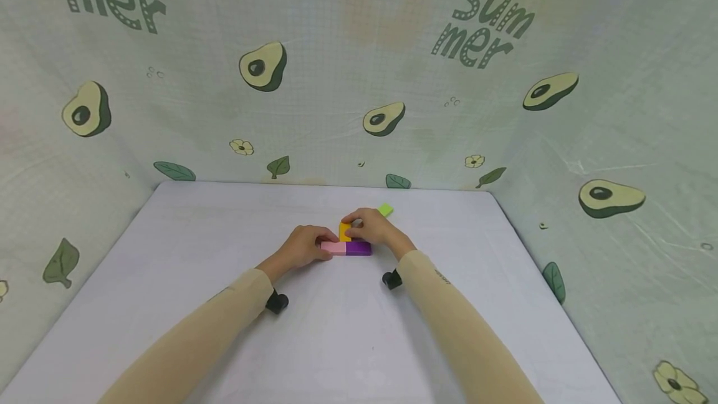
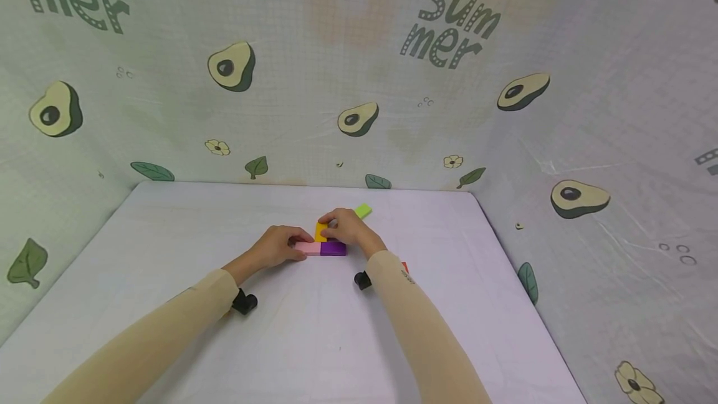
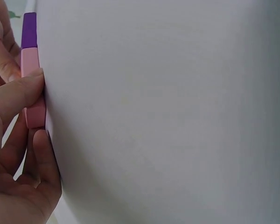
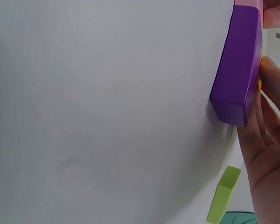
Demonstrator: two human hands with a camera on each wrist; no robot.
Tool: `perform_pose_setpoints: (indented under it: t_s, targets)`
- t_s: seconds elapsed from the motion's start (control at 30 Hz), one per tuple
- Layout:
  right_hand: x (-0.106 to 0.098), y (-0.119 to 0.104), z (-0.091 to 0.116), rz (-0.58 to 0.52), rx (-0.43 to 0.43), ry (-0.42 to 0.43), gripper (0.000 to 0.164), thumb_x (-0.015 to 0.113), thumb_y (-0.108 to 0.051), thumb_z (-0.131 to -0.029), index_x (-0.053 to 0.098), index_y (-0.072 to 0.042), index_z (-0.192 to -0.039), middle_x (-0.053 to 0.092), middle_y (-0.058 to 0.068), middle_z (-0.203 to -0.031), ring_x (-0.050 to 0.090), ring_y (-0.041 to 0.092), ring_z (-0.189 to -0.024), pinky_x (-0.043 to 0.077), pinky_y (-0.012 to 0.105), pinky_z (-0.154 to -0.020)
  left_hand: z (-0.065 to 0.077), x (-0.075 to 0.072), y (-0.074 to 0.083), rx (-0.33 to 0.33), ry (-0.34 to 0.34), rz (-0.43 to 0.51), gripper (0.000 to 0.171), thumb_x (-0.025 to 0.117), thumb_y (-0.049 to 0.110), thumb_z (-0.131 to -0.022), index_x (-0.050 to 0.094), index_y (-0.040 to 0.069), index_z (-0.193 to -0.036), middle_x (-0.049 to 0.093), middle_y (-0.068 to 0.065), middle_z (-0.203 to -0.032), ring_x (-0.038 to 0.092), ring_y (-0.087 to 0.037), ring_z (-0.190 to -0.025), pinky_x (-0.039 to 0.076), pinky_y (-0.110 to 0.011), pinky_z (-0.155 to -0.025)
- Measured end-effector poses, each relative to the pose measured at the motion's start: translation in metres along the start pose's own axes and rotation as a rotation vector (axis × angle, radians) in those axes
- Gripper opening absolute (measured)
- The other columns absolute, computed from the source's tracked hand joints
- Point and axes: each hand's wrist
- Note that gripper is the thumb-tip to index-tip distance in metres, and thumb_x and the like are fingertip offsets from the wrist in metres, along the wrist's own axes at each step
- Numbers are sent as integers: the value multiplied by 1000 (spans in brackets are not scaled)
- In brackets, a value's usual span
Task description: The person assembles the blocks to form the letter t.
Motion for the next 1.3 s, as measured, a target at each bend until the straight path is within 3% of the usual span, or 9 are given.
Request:
perform_pose_setpoints:
  t_s: [0.67, 1.3]
  targets:
    - [1, -3, 0, 4, 33, 16, 36, 72, -26, -104, 71, -18, -139, 64, 8, -143, 64, 27, -122, 53, 43, -110, -1, 1, -1, 54, -8, -17, 33, 87, 17, -91, 77, 19, -123, 76, 3, -116, 62, -19, -105, 52, -41, -103]
    - [3, 0, 2, -12, 23, 30, 36, 72, -25, -104, 71, -19, -140, 66, 7, -141, 64, 26, -124, 53, 42, -110, -1, 2, -2, 52, -14, -4, 34, 86, 16, -91, 77, 19, -124, 74, 4, -113, 60, -19, -102, 52, -40, -99]
Point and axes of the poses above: each hand's wrist, its own z-axis away from the middle knuckle, its own x-axis out of the palm, y = z × x
